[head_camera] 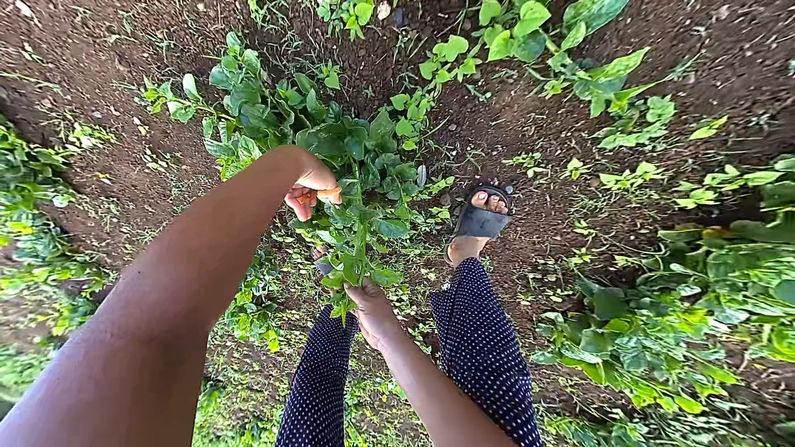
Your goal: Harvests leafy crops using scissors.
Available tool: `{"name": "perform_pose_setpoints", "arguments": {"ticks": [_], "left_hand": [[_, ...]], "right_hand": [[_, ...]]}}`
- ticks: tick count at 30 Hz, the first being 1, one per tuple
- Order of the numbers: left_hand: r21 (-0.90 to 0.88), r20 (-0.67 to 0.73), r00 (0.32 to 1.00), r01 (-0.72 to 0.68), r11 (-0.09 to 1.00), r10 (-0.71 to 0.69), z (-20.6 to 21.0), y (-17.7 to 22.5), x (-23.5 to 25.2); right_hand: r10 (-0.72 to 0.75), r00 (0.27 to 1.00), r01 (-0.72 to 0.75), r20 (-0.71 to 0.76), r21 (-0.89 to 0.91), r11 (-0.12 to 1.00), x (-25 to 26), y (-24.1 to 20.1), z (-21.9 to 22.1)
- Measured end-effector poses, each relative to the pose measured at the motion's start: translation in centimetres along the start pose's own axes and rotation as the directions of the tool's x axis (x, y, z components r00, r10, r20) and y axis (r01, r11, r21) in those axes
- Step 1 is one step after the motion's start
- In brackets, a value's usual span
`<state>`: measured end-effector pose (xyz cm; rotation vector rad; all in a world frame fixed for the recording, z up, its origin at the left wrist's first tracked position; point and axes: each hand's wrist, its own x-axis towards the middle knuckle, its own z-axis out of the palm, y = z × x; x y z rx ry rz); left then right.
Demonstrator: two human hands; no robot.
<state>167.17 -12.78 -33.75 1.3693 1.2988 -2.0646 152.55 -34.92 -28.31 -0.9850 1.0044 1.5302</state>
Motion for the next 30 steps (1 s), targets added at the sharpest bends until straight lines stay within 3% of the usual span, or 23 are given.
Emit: {"name": "perform_pose_setpoints", "arguments": {"ticks": [8,19,25,30], "left_hand": [[0.066,0.032,0.999,0.0,0.998,-0.002,0.4,0.6,1.1],[0.043,0.001,1.0,-0.013,0.999,0.013,-0.9,0.2,0.8],[0.205,-0.021,0.997,-0.064,0.977,0.07,-1.3,-1.6,1.2],[0.238,0.035,0.992,-0.128,0.963,0.124,-1.2,-3.1,3.7]], "right_hand": [[-0.08,0.996,0.086,0.041,-0.166,0.982,-0.2,-0.2,-0.4],[-0.097,0.995,0.094,-0.009,-0.166,0.982,-0.1,0.6,-0.6],[-0.113,0.993,0.104,-0.035,-0.188,0.977,-0.3,0.4,-0.4],[-0.142,0.99,0.135,-0.01,-0.259,0.957,-0.6,0.4,-0.4]]}}
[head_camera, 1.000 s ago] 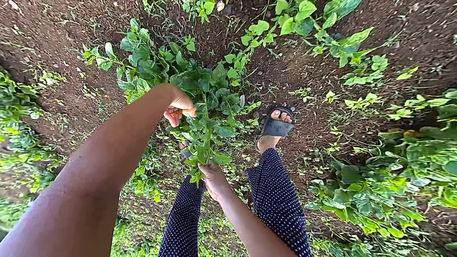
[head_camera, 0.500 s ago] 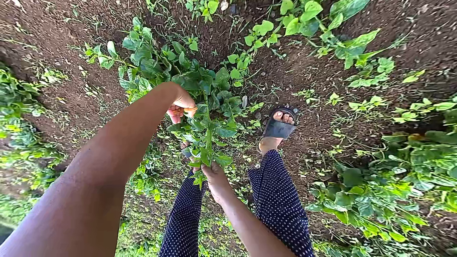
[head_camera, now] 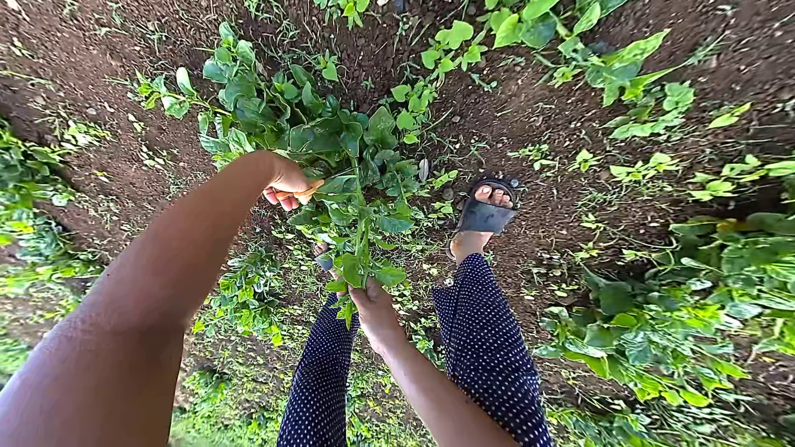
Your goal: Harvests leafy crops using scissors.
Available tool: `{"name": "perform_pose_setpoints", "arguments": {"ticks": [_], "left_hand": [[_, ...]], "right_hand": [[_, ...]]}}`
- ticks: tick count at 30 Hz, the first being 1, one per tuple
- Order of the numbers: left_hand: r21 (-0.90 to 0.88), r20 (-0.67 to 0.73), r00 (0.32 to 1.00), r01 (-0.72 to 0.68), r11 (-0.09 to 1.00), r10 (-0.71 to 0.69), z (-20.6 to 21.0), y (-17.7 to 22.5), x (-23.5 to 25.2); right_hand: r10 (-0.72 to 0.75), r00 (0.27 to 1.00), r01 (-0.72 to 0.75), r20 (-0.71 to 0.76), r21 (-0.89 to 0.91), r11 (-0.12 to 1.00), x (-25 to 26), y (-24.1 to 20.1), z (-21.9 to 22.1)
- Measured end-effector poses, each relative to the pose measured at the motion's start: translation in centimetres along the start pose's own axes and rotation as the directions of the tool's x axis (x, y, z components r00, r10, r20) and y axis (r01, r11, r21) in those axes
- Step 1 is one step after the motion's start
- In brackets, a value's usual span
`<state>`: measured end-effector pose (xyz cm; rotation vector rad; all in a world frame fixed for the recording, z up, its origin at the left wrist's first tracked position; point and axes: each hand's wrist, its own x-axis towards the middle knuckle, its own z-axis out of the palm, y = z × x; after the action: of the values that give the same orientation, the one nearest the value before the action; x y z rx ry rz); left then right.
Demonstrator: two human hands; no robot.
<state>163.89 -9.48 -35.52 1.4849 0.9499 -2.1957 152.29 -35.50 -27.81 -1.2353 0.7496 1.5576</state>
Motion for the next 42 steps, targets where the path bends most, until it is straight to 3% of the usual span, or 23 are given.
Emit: {"name": "perform_pose_setpoints", "arguments": {"ticks": [3,10,18,21,24,25,26,28,31,33,36,38,40,42], "left_hand": [[0.002,-0.013,1.0,0.029,1.0,-0.029,-0.4,0.3,0.8],[0.007,-0.044,0.992,0.117,0.993,-0.117,-0.7,3.1,-2.2],[0.056,-0.086,0.988,0.136,0.989,-0.131,-0.5,3.0,-1.6],[0.151,-0.094,0.99,0.118,0.981,-0.104,-0.4,2.9,-1.5],[0.119,-0.118,0.992,0.064,0.991,-0.05,-0.2,2.9,-7.1],[0.088,0.018,0.998,0.054,0.995,-0.056,-0.8,2.5,-9.6],[0.101,-0.055,0.998,0.031,0.994,-0.025,0.2,1.3,-7.9],[0.059,-0.016,1.0,0.0,0.998,0.001,1.1,-1.4,-5.0],[-0.078,-0.011,0.982,-0.191,0.979,0.19,3.0,-7.4,-6.3],[-0.313,-0.055,0.939,-0.34,0.887,0.341,4.8,-12.4,-7.7],[-0.676,-0.159,0.882,-0.425,0.602,0.445,7.4,-20.1,-7.4],[-0.775,-0.315,0.888,-0.445,0.449,0.335,8.6,-22.9,-6.2],[-0.823,-0.452,0.887,-0.456,0.339,0.098,8.6,-24.3,-3.6],[-0.831,-0.537,0.838,-0.505,0.233,-0.098,7.6,-25.4,0.6]], "right_hand": [[0.003,1.0,-0.002,0.014,-0.037,0.999,-0.1,-0.1,-0.1],[-0.014,1.0,0.016,0.024,-0.055,0.998,-0.1,0.0,0.0],[-0.022,1.0,0.023,0.007,-0.055,0.998,-0.4,0.1,0.1],[0.004,1.0,0.0,0.029,-0.128,0.992,-0.7,0.6,0.1],[0.059,0.993,-0.037,0.102,-0.199,0.979,-1.6,1.3,0.5],[0.061,0.993,-0.041,0.104,-0.177,0.983,-1.7,1.4,0.7],[0.057,0.992,-0.042,0.109,-0.135,0.99,-1.9,1.5,0.8],[0.03,0.986,-0.033,0.166,0.015,0.999,-1.8,1.6,0.8],[0.061,0.942,-0.178,0.329,0.339,0.924,-2.3,1.4,1.0],[0.11,0.912,-0.296,0.394,0.451,0.842,-2.8,1.4,1.2],[0.133,0.862,-0.387,0.489,0.466,0.796,-2.8,1.8,1.1],[0.107,0.825,-0.414,0.555,0.464,0.783,-2.9,2.7,1.1],[0.074,0.779,-0.439,0.622,0.458,0.773,-3.4,3.6,1.2],[0.016,0.712,-0.458,0.702,0.447,0.768,-4.1,4.5,1.5]]}}
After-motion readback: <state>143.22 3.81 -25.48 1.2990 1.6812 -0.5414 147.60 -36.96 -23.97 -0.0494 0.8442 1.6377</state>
